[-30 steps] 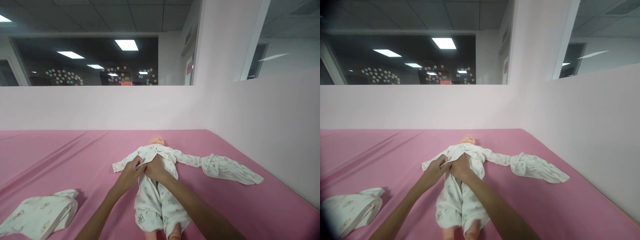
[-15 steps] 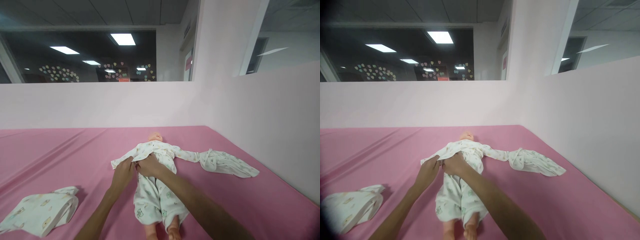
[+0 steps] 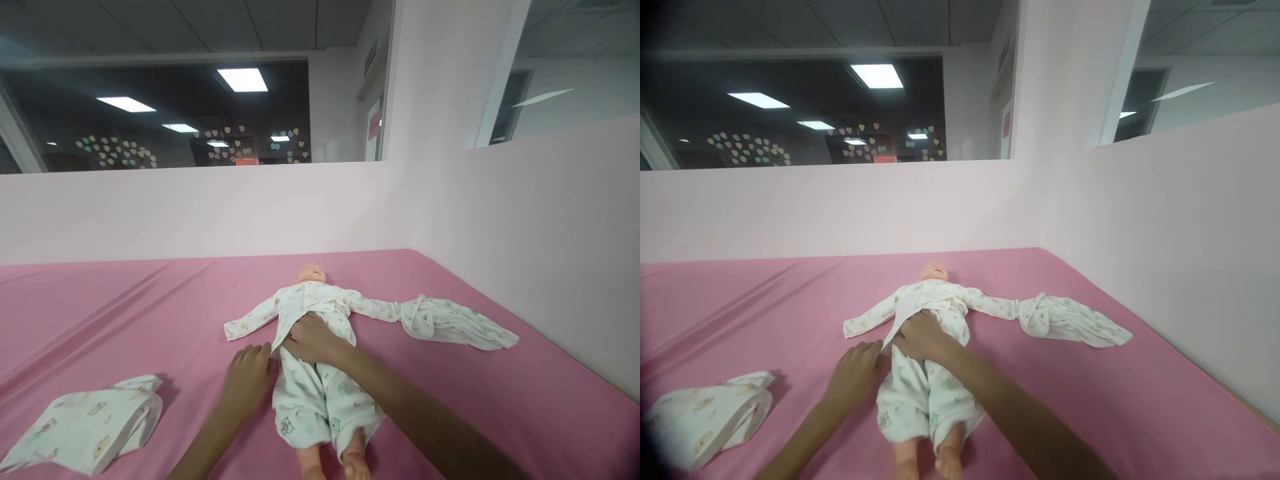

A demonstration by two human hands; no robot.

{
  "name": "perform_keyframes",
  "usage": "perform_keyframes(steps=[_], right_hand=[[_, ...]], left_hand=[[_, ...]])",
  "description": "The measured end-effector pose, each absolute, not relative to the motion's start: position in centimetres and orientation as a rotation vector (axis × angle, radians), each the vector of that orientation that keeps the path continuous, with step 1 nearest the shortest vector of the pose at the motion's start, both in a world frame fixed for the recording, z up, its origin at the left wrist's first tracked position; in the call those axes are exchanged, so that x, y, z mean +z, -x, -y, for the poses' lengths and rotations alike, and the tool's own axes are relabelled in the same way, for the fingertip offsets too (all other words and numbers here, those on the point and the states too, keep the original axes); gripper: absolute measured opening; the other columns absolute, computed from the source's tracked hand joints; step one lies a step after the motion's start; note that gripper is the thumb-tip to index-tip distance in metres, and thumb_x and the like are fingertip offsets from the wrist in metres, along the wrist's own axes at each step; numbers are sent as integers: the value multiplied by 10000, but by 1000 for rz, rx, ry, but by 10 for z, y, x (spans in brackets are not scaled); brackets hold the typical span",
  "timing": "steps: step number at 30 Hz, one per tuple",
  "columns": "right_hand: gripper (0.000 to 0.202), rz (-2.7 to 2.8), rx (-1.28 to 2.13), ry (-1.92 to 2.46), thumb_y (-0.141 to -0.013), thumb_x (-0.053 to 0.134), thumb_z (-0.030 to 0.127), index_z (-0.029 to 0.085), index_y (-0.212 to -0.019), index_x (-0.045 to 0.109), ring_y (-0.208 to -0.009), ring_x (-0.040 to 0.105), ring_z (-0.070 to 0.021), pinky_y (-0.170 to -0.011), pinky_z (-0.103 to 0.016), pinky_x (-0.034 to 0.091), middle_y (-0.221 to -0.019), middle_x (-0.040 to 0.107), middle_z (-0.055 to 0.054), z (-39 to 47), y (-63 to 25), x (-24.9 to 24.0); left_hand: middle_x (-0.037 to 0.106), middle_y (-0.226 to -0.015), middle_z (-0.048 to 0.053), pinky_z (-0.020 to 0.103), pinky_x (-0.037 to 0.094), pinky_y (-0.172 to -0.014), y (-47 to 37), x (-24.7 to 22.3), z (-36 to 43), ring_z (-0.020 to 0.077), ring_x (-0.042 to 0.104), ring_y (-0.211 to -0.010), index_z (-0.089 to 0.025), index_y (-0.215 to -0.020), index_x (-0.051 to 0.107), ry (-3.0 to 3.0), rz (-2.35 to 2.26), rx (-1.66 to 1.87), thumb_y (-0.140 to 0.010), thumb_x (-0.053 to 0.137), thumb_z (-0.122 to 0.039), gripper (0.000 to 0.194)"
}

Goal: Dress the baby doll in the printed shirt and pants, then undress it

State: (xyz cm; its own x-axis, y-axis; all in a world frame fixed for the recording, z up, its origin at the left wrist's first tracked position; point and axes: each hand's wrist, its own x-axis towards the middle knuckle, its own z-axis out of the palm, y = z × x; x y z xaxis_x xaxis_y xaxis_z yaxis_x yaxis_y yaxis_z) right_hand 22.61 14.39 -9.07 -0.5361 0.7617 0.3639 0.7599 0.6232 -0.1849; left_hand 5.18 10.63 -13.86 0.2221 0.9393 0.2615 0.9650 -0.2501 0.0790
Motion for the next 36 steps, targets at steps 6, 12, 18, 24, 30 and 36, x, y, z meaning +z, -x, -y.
perform_keyframes(steps=[6,12,18,24,30,36], right_hand=[[185,2021,-116,1380,-909,411,198,194,-974,584,-950,492,-147,-869,-300,358,-1010,567,-37,-132,-286,-102],[213,1844,-238,1586,-933,426,293,189,-1083,534,-965,471,-189,-856,-329,357,-1056,524,-65,-159,-302,-113],[193,1844,-160,1546,-939,410,264,176,-1034,553,-1002,472,-196,-902,-343,341,-1058,528,-73,-172,-308,-114],[225,1911,-34,1458,-873,508,221,218,-1085,582,-968,512,-146,-845,-273,371,-1044,564,-25,-172,-323,-110],[187,1873,-25,1336,-924,428,215,185,-926,613,-963,526,-130,-873,-268,376,-994,593,-21,-162,-326,-105],[179,1685,-130,1312,-953,384,268,169,-948,533,-900,505,-161,-824,-292,367,-932,598,-41,-126,-313,-98]], left_hand=[[642,-881,71,348,401,-749,-64,-133,-107,237,583,-852,-198,-811,515,2484,1924,-602,-895,351,-186,185],[616,-1218,58,350,445,-855,-76,-127,-115,219,576,-1088,-230,-1144,533,2620,1788,-1143,-888,372,-204,303],[657,-1096,44,352,483,-825,-81,-137,-121,210,604,-992,-240,-1085,590,2669,1728,-1386,-936,366,-339,287],[642,-1029,43,348,486,-817,-82,-137,-119,199,589,-937,-235,-1125,603,2731,1601,-1383,-932,392,-309,296],[589,-935,55,348,492,-758,-83,-141,-116,195,562,-841,-227,-1263,568,2691,1552,-1312,-956,354,-327,387],[551,-893,49,343,483,-744,-84,-146,-117,191,550,-822,-221,-1290,564,2666,1499,-1295,-961,353,-302,399]])
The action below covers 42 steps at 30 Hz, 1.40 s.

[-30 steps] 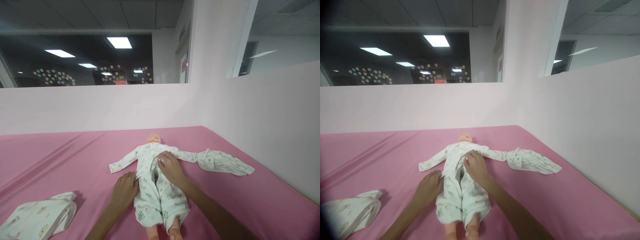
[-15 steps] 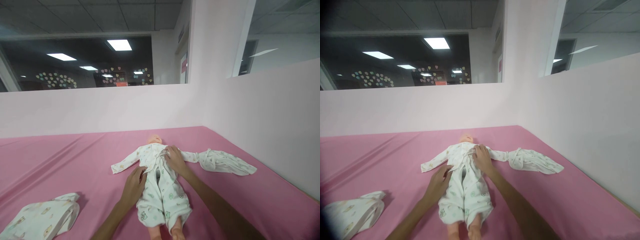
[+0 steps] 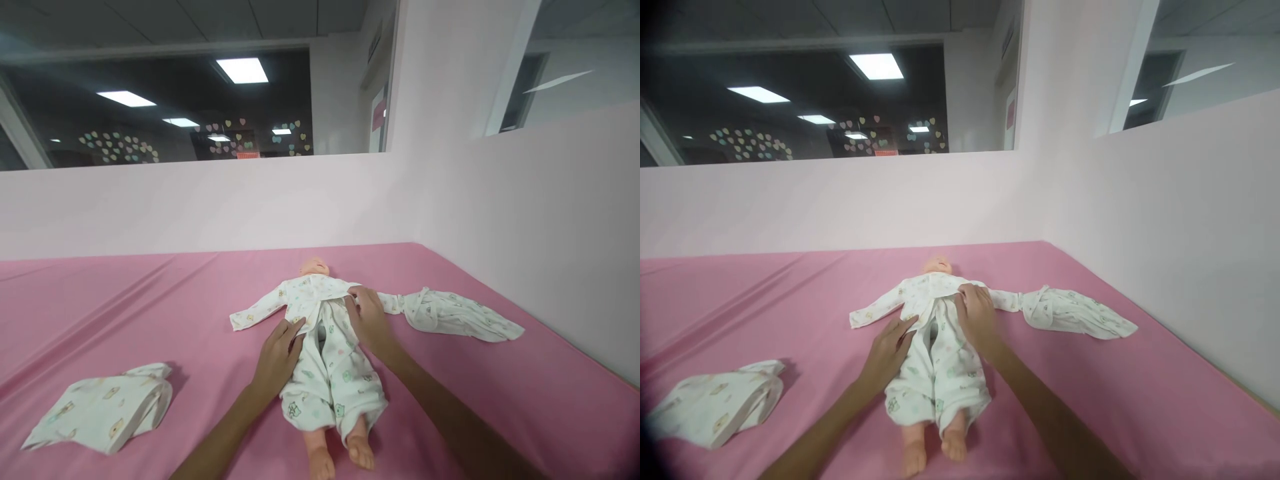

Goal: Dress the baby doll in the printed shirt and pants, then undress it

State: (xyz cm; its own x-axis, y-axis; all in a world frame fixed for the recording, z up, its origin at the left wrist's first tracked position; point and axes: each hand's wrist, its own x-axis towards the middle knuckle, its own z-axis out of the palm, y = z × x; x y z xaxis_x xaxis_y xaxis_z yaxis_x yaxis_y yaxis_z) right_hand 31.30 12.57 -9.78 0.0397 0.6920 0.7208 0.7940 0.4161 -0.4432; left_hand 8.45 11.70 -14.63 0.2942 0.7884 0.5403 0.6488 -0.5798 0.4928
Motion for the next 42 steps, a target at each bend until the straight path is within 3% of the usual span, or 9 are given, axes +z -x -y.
perform_keyframes(steps=[5,8,12,17,23,31,36,39,42], right_hand=[[209,1968,-235,1307,-973,376,268,179,-869,533,-789,485,-136,-766,-283,349,-841,575,-20,-105,-299,-109],[165,2022,-215,1339,-942,429,250,201,-1036,555,-930,503,-151,-836,-287,371,-998,573,-41,-104,-304,-118],[298,1905,-201,1477,-909,474,283,199,-1189,529,-1056,479,-188,-927,-316,366,-1125,539,-73,-110,-324,-127],[249,1817,-48,1764,-942,419,344,164,-987,585,-925,516,-167,-818,-284,345,-1018,582,-63,-119,-341,-132],[153,1829,26,1859,-876,447,224,150,-862,580,-811,511,-138,-666,-249,258,-935,617,-46,-123,-342,-139],[227,1656,-77,2017,-863,386,237,141,-682,485,-575,360,-97,-593,-261,179,-684,554,-32,-118,-360,-123],[286,2003,-24,1880,-870,430,285,133,-628,425,-606,361,-98,-611,-266,193,-661,526,-31,-95,-355,-130],[219,2259,91,1745,-864,442,238,136,-670,446,-657,385,-106,-651,-263,239,-702,539,-21,-86,-350,-138],[174,2163,31,1735,-887,419,228,151,-751,496,-733,430,-122,-728,-276,297,-786,562,-19,-85,-346,-135]], left_hand=[[552,-866,38,310,475,-708,-83,-144,-116,173,550,-779,-233,-1257,586,-2392,-1314,1193,-964,354,-296,379],[571,-848,37,296,468,-694,-83,-141,-114,171,560,-769,-230,-1185,622,-2388,-1283,1253,-971,343,-303,359],[611,-879,42,305,474,-729,-82,-141,-114,181,587,-815,-222,-1113,637,-2349,-1316,1270,-966,360,-312,326],[617,-883,39,305,472,-715,-83,-145,-116,179,587,-798,-227,-1123,625,-2352,-1333,1273,-951,372,-298,314],[613,-889,42,304,469,-702,-83,-143,-115,177,586,-782,-222,-1122,623,-2369,-1344,1236,-946,371,-286,314],[625,-915,46,306,470,-684,-84,-143,-114,172,584,-767,-233,-1134,617,-2356,-1361,1212,-949,357,-285,323],[631,-920,47,304,472,-704,-85,-144,-115,169,580,-772,-226,-1136,614,-2378,-1360,1226,-943,364,-266,318],[630,-903,42,293,468,-692,-86,-144,-115,164,575,-761,-231,-1142,616,-2376,-1356,1237,-942,366,-260,321],[635,-912,41,286,466,-685,-86,-143,-115,161,581,-758,-232,-1131,627,-2379,-1349,1248,-942,377,-257,314]])
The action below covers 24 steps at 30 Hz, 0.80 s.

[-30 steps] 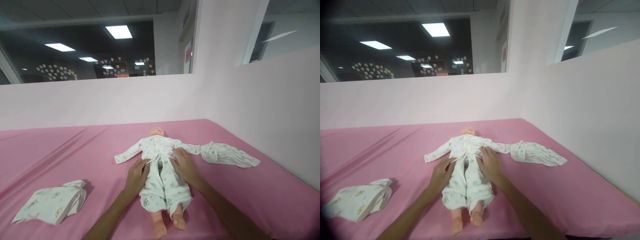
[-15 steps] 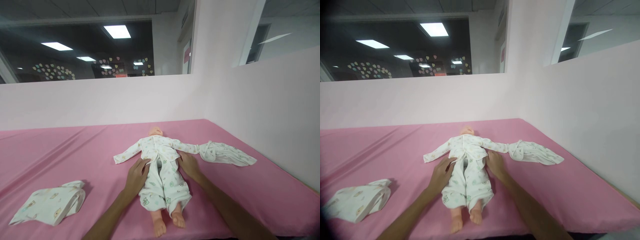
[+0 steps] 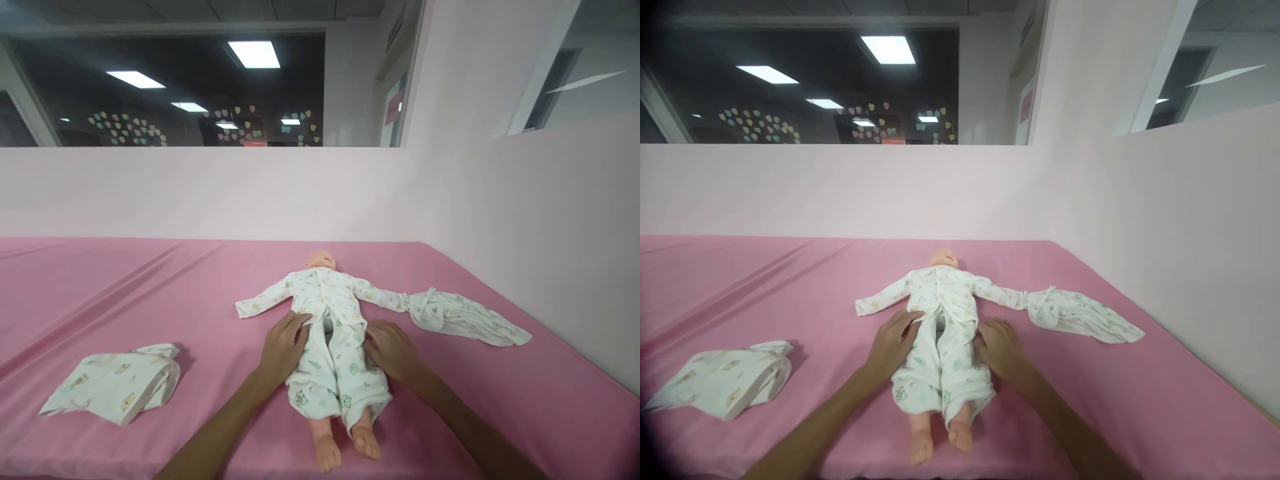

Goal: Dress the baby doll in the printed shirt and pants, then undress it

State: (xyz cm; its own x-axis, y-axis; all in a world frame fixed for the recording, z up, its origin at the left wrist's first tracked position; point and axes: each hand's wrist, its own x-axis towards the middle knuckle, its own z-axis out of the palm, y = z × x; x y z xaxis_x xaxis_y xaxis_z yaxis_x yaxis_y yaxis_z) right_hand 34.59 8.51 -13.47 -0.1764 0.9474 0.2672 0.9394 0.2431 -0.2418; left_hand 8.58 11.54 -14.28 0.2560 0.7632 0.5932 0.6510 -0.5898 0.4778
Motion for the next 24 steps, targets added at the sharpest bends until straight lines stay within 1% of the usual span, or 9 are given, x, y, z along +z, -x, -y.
perform_keyframes(steps=[2,4,5,6,8,10,14,19,24], right_hand=[[137,2037,-60,1687,-895,431,239,170,-888,550,-843,471,-142,-788,-288,324,-908,581,-29,-87,-340,-127],[213,1985,-158,1589,-892,456,233,197,-1078,551,-954,480,-158,-835,-293,335,-1041,574,-37,-89,-330,-118],[250,2014,-193,1536,-890,458,213,211,-1124,546,-981,477,-162,-850,-296,334,-1067,569,-36,-90,-324,-114],[246,2067,-216,1489,-896,445,190,217,-1112,559,-979,476,-163,-853,-300,331,-1054,571,-34,-91,-318,-110],[218,2179,-204,1417,-924,389,163,204,-976,596,-925,479,-157,-833,-305,326,-972,582,-34,-93,-304,-105],[246,2176,-133,1381,-949,355,173,183,-859,584,-873,482,-147,-800,-300,327,-911,585,-32,-95,-292,-103],[226,2082,34,1326,-961,373,219,171,-815,539,-825,481,-129,-760,-275,339,-867,575,-17,-95,-280,-107],[275,2195,113,1293,-961,378,243,166,-751,538,-817,472,-120,-817,-283,343,-815,562,-11,-87,-283,-111],[270,2033,223,1247,-923,422,261,166,-705,550,-804,471,-116,-801,-270,351,-779,565,-8,-88,-284,-100]], left_hand=[[639,-932,40,286,466,-686,-86,-141,-116,161,588,-767,-234,-1114,638,-2380,-1350,1251,-941,393,-261,300],[644,-945,39,290,466,-700,-87,-140,-116,162,590,-786,-240,-1099,648,-2389,-1336,1260,-948,399,-269,293],[645,-941,39,293,466,-709,-88,-139,-116,164,590,-796,-241,-1093,653,-2398,-1323,1264,-954,398,-276,293],[645,-929,41,296,467,-716,-88,-138,-115,166,587,-803,-241,-1090,658,-2411,-1309,1272,-961,393,-283,298],[636,-885,48,304,467,-722,-89,-138,-115,173,576,-805,-235,-1080,669,-2452,-1276,1292,-971,384,-296,311],[609,-824,51,311,462,-710,-90,-138,-116,178,553,-788,-225,-1076,679,-2513,-1231,1320,-974,389,-301,316],[582,-826,56,335,457,-743,-91,-138,-117,181,524,-810,-232,-1077,693,-2631,-1111,1327,-962,430,-290,294],[580,-872,60,373,455,-816,-91,-131,-111,195,525,-870,-260,-1079,702,-2644,-1039,1238,-947,457,-318,284],[591,-900,56,375,456,-855,-92,-118,-108,199,544,-906,-250,-883,722,-2452,-1105,1210,-956,416,-350,330]])
